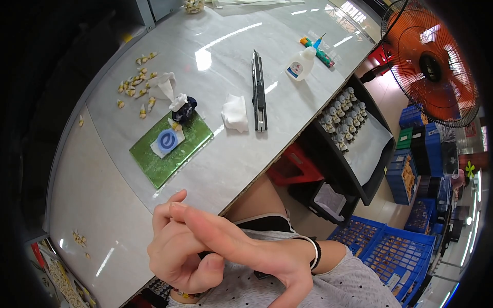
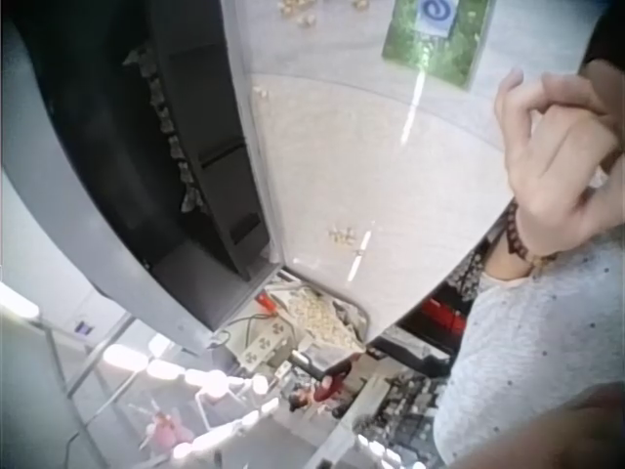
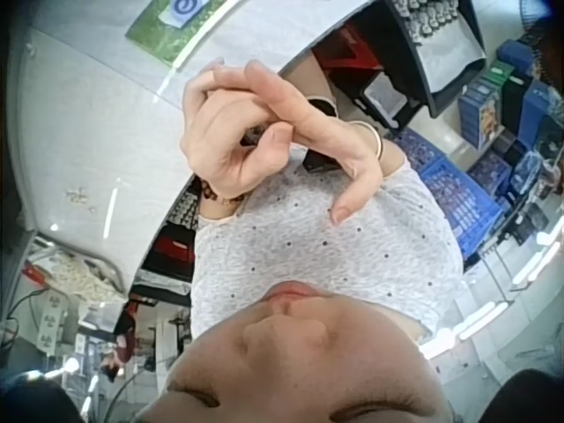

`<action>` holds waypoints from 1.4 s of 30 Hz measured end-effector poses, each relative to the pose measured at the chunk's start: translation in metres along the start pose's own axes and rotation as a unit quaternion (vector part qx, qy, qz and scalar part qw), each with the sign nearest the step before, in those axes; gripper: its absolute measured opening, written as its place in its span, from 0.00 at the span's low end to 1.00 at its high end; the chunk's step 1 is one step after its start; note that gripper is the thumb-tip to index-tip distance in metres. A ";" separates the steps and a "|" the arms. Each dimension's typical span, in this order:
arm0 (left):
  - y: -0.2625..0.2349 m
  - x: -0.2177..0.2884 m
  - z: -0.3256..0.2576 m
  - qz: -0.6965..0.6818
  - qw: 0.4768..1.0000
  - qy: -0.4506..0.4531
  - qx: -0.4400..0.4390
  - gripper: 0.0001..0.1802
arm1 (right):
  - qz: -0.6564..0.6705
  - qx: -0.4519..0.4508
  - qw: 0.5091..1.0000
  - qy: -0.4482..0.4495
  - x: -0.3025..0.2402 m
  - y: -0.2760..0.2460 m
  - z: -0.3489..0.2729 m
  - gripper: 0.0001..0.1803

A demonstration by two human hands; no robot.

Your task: Applying glue and attaching small accessory parts to miniature figurines at an assembly workstation.

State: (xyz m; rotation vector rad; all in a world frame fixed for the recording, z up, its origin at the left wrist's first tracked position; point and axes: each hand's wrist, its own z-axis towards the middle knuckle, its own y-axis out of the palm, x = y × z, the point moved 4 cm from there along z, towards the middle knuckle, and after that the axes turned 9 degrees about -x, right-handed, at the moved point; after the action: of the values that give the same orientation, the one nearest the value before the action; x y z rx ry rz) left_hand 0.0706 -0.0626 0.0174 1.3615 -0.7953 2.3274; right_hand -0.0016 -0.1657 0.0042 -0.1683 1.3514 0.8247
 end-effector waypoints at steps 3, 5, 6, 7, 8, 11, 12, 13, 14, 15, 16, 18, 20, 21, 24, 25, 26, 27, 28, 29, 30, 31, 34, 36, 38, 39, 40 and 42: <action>0.000 0.001 0.001 0.010 1.000 0.004 -0.012 0.06 | 0.000 -0.003 1.000 0.010 -0.002 0.000 0.000 0.67; 0.000 0.002 0.001 0.019 1.000 0.005 -0.011 0.06 | 0.027 0.013 1.000 0.008 -0.002 0.003 0.000 0.67; 0.000 0.002 0.002 0.028 1.000 0.006 -0.009 0.06 | 0.053 0.028 0.998 0.005 -0.002 0.003 0.001 0.67; 0.001 0.001 0.001 0.028 1.000 0.006 -0.009 0.06 | 0.054 0.028 0.998 0.005 -0.002 0.003 0.001 0.67; 0.003 -0.001 0.000 0.040 0.999 0.021 0.006 0.07 | 0.040 0.031 0.999 0.003 -0.003 0.002 0.002 0.67; 0.004 -0.002 -0.001 0.052 0.998 0.040 0.020 0.07 | 0.037 0.037 0.999 -0.003 -0.002 0.003 0.002 0.67; 0.004 -0.002 -0.001 0.052 0.997 0.044 0.019 0.07 | 0.046 0.040 0.998 -0.006 -0.002 0.003 0.001 0.67; 0.003 -0.001 -0.001 0.052 0.997 0.044 0.019 0.07 | 0.046 0.040 0.998 -0.006 -0.002 0.002 0.001 0.67; 0.002 -0.001 0.000 0.039 0.999 0.031 0.007 0.07 | 0.035 0.032 0.999 -0.001 -0.002 0.001 0.001 0.67; 0.002 -0.001 0.000 0.026 0.999 0.017 -0.005 0.06 | 0.023 0.024 0.999 0.003 -0.002 0.001 0.001 0.67; 0.002 -0.001 0.000 0.026 0.999 0.018 -0.005 0.06 | 0.023 0.024 0.999 0.003 -0.003 0.002 0.001 0.67; 0.002 0.000 0.001 0.028 0.999 0.023 0.009 0.06 | 0.049 0.041 0.998 0.003 -0.003 0.003 0.002 0.67; 0.003 -0.001 -0.001 0.038 0.999 0.026 0.008 0.06 | 0.048 0.037 0.998 0.014 -0.004 0.002 0.001 0.67; 0.003 -0.002 -0.001 0.047 0.998 0.028 0.007 0.06 | 0.048 0.032 0.998 0.024 -0.004 0.002 0.001 0.67; 0.003 -0.001 0.000 0.041 0.999 0.021 -0.001 0.06 | 0.042 0.035 0.998 0.009 -0.003 0.003 0.001 0.68; 0.002 0.000 0.001 0.042 0.999 0.020 -0.001 0.06 | 0.042 0.035 0.998 0.009 -0.002 0.001 0.001 0.68; 0.002 0.001 0.002 0.024 1.000 0.011 -0.008 0.06 | 0.027 0.024 0.999 0.012 -0.002 0.000 0.001 0.68; 0.002 0.001 0.003 0.006 1.000 0.002 -0.016 0.05 | 0.012 0.013 1.000 0.015 -0.002 0.000 0.001 0.69; 0.002 0.000 0.002 0.007 1.000 0.002 -0.015 0.05 | 0.012 0.012 1.000 0.015 -0.002 0.001 0.001 0.69; 0.002 -0.001 0.002 0.010 1.000 0.008 -0.010 0.06 | 0.022 0.022 0.999 0.021 -0.002 0.002 0.001 0.68; 0.001 -0.001 0.001 0.013 1.000 0.013 -0.004 0.06 | 0.032 0.031 0.999 0.027 -0.002 0.002 0.001 0.68; 0.002 -0.002 0.000 0.012 1.000 0.014 -0.004 0.06 | 0.032 0.032 0.999 0.027 -0.003 0.002 0.000 0.68; 0.001 -0.001 0.001 0.022 1.000 0.021 -0.001 0.07 | 0.021 0.029 0.999 0.028 -0.003 0.002 0.001 0.67; 0.001 0.001 0.004 -0.008 1.000 -0.002 -0.029 0.07 | 0.033 0.032 0.999 0.002 -0.001 0.003 0.002 0.67; 0.001 -0.001 0.002 -0.007 1.000 0.005 -0.021 0.07 | 0.017 0.021 0.999 0.017 -0.002 0.001 0.000 0.67; 0.001 -0.002 0.002 -0.007 1.000 0.013 -0.014 0.07 | 0.001 0.010 0.999 0.031 -0.001 0.000 -0.001 0.67; 0.001 -0.004 0.001 -0.007 1.000 0.012 -0.014 0.07 | 0.001 0.010 0.999 0.031 -0.001 0.001 0.000 0.67; 0.001 -0.004 0.000 0.006 1.000 0.024 0.000 0.08 | 0.039 0.038 0.998 0.021 -0.001 0.002 0.001 0.66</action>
State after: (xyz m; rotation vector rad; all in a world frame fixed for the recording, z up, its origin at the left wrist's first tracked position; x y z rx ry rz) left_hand 0.0724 -0.0636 0.0135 1.2994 -0.7925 2.3592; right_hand -0.0022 -0.1639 0.0060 -0.0737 1.4340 0.8377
